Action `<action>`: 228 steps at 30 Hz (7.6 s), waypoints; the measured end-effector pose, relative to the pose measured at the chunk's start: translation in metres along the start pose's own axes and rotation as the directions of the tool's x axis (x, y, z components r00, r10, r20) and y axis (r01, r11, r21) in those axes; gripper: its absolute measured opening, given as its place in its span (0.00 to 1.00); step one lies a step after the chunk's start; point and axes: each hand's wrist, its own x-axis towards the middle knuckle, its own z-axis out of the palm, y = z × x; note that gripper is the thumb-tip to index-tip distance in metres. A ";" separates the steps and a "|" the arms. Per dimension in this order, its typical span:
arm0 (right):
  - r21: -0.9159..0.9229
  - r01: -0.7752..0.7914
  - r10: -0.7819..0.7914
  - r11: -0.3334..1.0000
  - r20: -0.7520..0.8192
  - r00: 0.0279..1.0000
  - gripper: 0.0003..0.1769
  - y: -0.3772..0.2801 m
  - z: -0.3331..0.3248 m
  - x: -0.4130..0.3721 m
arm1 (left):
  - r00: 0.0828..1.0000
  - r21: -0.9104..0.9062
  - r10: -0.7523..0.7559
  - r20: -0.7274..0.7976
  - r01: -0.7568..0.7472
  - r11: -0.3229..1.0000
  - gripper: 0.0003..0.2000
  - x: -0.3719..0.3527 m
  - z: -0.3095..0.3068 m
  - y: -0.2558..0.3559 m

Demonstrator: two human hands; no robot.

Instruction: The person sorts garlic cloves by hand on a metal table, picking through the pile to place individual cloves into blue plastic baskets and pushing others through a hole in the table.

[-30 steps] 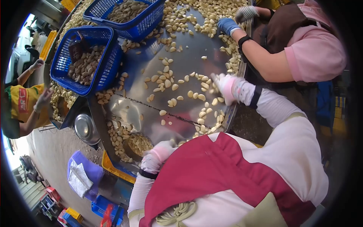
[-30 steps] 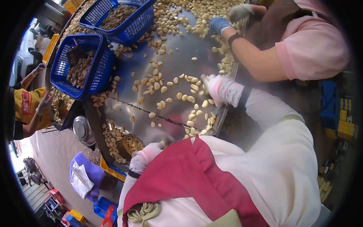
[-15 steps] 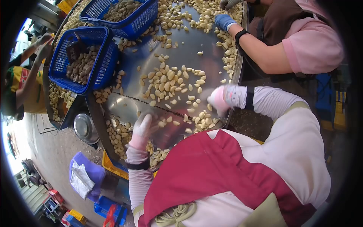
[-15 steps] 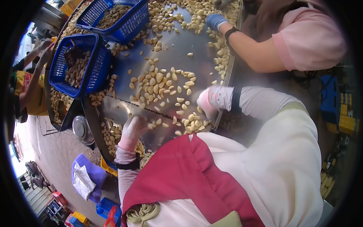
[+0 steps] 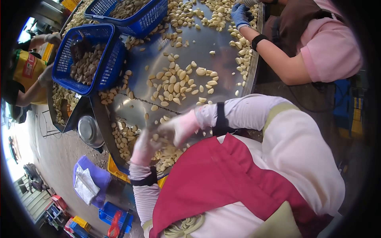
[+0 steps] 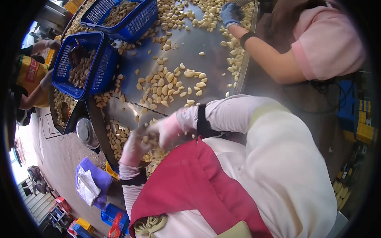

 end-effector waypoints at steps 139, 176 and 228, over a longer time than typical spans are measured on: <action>-0.815 -0.305 -0.362 0.492 -0.511 0.780 0.23 -0.056 -0.124 0.067 | 0.622 0.430 -0.030 -0.783 0.575 0.696 0.23 0.096 -0.008 -0.040; -0.762 -0.648 -0.985 0.014 -0.123 0.123 0.16 -0.210 -0.180 0.076 | 0.614 0.394 -0.063 -0.787 0.579 0.714 0.23 0.092 -0.011 -0.036; -0.341 -0.715 0.062 0.610 -0.879 0.473 0.17 -0.026 -0.220 -0.053 | 0.853 0.403 0.212 -0.476 -0.002 0.915 0.14 0.144 0.018 0.029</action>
